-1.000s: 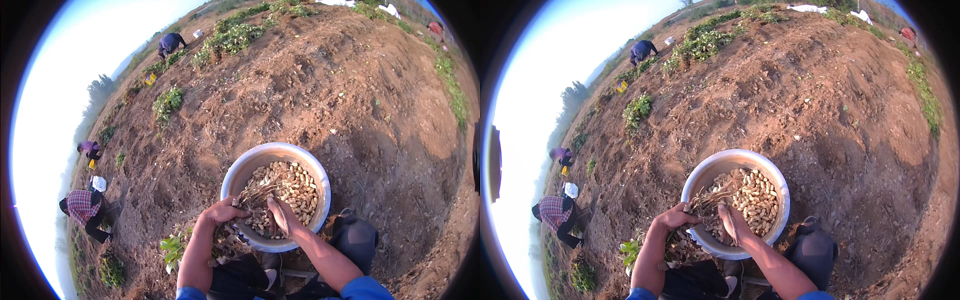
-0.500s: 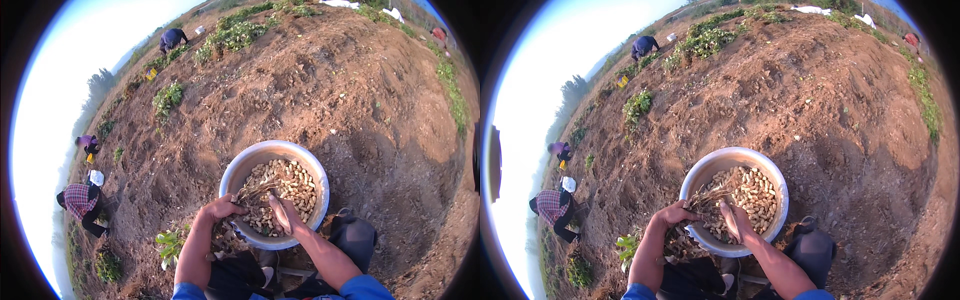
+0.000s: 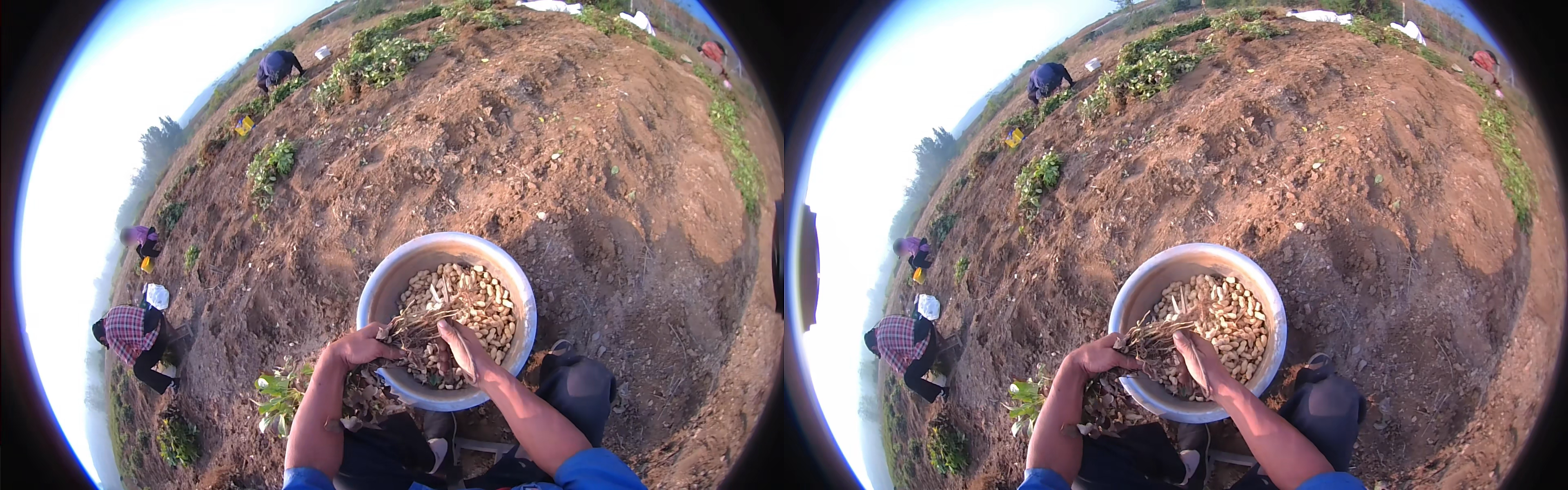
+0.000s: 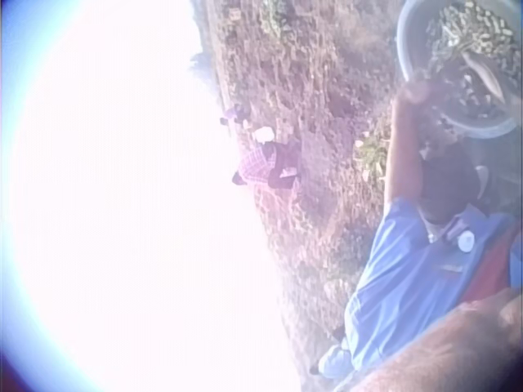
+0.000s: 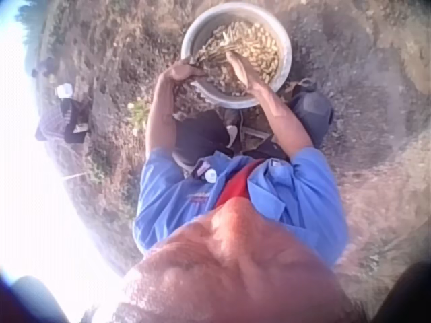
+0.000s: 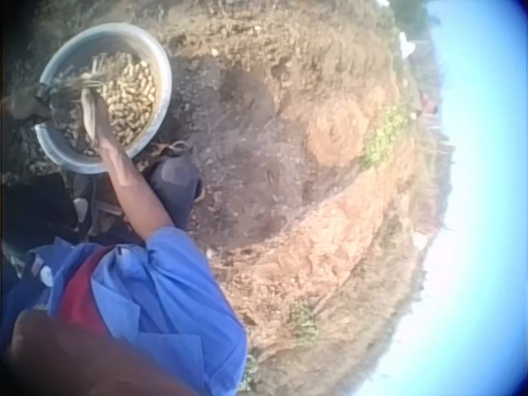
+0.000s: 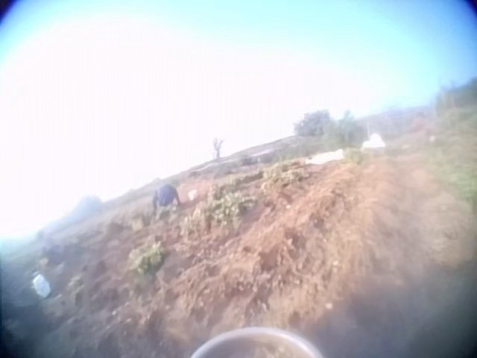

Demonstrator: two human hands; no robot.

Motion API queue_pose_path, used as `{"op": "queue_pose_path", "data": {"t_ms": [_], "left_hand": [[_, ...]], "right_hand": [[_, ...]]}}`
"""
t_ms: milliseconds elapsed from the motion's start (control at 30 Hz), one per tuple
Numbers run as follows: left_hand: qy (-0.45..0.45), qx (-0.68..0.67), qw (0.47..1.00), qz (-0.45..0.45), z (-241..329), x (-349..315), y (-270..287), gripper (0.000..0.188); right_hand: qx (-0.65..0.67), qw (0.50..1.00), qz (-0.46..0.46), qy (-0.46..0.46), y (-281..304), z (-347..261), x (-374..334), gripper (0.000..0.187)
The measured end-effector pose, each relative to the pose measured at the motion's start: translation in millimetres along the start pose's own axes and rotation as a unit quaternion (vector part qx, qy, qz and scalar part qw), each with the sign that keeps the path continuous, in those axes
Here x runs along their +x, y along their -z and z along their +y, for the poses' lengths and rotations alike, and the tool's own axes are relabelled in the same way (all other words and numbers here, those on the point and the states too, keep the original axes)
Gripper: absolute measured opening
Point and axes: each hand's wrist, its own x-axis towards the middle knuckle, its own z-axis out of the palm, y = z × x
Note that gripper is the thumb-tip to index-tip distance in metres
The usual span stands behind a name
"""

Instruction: The person sits in a field and removes peanut pods from uprooted peanut plants by hand, placing the pods into a white bowl. The person repeatedly picks up plants, strips the pods, and discards the stems.

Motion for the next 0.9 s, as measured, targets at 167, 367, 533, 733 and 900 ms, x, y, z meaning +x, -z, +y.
{"op": "queue_pose_path", "data": {"t_ms": [167, 367, 533, 733, 900], "left_hand": [[0.004, -0.039, 0.999, 0.018, 16.6, -10.8, -4.3, 0.032], [0.01, -0.052, 0.998, 0.043, -19.3, 4.8, 6.4, 0.047], [-0.002, -0.161, 0.986, 0.035, -24.0, 6.1, 7.4, 0.051], [-0.01, -0.213, 0.977, 0.003, -33.0, 4.3, 15.9, 0.058], [-0.033, -0.226, 0.974, -0.002, -62.0, 20.7, 22.5, 0.039]], "right_hand": [[-0.171, 0.983, 0.014, 0.059, 10.9, 1.6, 0.7, 0.051], [-0.111, 0.993, -0.024, 0.023, -1.6, -10.5, -7.4, 0.053], [0.016, 0.993, -0.064, -0.095, 8.5, -10.4, -6.3, 0.045], [0.023, 0.993, -0.106, -0.054, 1.7, -21.4, -13.9, 0.037], [-0.005, 0.993, -0.113, -0.016, -1.3, -31.1, -18.1, 0.037]]}}
